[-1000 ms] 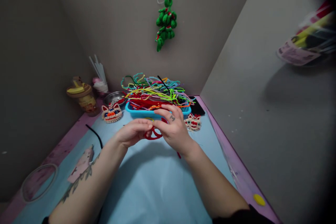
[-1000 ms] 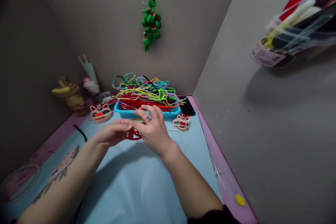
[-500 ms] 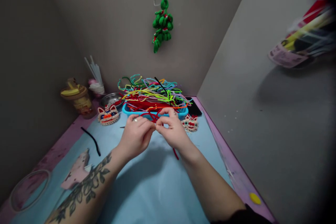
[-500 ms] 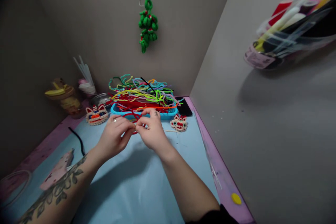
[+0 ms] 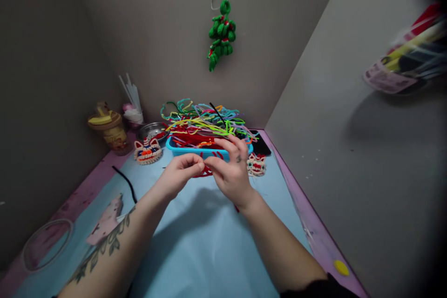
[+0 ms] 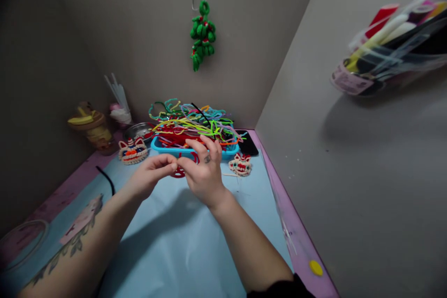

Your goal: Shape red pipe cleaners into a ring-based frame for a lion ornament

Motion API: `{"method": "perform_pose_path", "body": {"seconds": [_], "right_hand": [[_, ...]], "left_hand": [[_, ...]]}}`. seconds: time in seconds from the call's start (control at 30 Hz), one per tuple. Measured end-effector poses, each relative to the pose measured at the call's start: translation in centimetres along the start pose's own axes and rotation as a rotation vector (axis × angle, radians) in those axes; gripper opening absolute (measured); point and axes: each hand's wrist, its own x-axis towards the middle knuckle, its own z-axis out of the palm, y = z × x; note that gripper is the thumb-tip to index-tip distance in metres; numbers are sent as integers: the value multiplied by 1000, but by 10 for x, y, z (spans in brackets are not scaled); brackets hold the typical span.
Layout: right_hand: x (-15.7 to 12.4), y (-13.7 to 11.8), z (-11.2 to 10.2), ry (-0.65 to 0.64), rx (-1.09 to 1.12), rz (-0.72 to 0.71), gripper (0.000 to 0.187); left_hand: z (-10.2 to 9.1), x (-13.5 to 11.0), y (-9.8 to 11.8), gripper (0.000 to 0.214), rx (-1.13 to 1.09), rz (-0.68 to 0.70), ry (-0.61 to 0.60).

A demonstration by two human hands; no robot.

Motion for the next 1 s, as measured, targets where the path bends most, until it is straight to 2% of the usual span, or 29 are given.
{"method": "perform_pose_path", "body": {"seconds": [0.17, 0.33, 0.4, 0.43, 0.5, 0.6, 0.7, 0.77, 0.83, 0.9, 1.0], "right_hand": [[-1, 3, 3, -54, -25, -9, 14], [-1, 3, 4, -154, 40, 65, 13], [0, 3, 4, -186, 83, 106, 13], [1, 4, 3, -190, 113, 131, 13], [3, 8, 1, -168, 210, 186, 13], [6, 18, -1, -60, 426, 311, 27], [5, 30, 5, 7, 640, 588, 36], [3, 32, 13, -70, 839, 835, 37], [3, 28, 20, -187, 1119, 1020, 38], [3, 21, 24, -238, 1381, 1115, 40], [5, 12, 26, -161, 1548, 1154, 44]], "left_hand": [[0, 0, -4, 24, 87, 26, -12], [7, -6, 1, 15, 504, 250, 78], [9, -7, 3, 11, 554, 305, 112], [10, -6, 2, 9, 525, 289, 124], [7, -2, 0, 8, 363, 178, 153], [-2, 5, -5, 11, -76, -31, 219], [-13, 11, -7, 11, -565, -204, 249], [-18, 13, -7, 10, -776, -267, 234], [-20, 13, -7, 9, -873, -263, 214], [-19, 13, -8, 8, -914, -231, 208], [-14, 13, -10, 5, -914, -208, 184]]}}
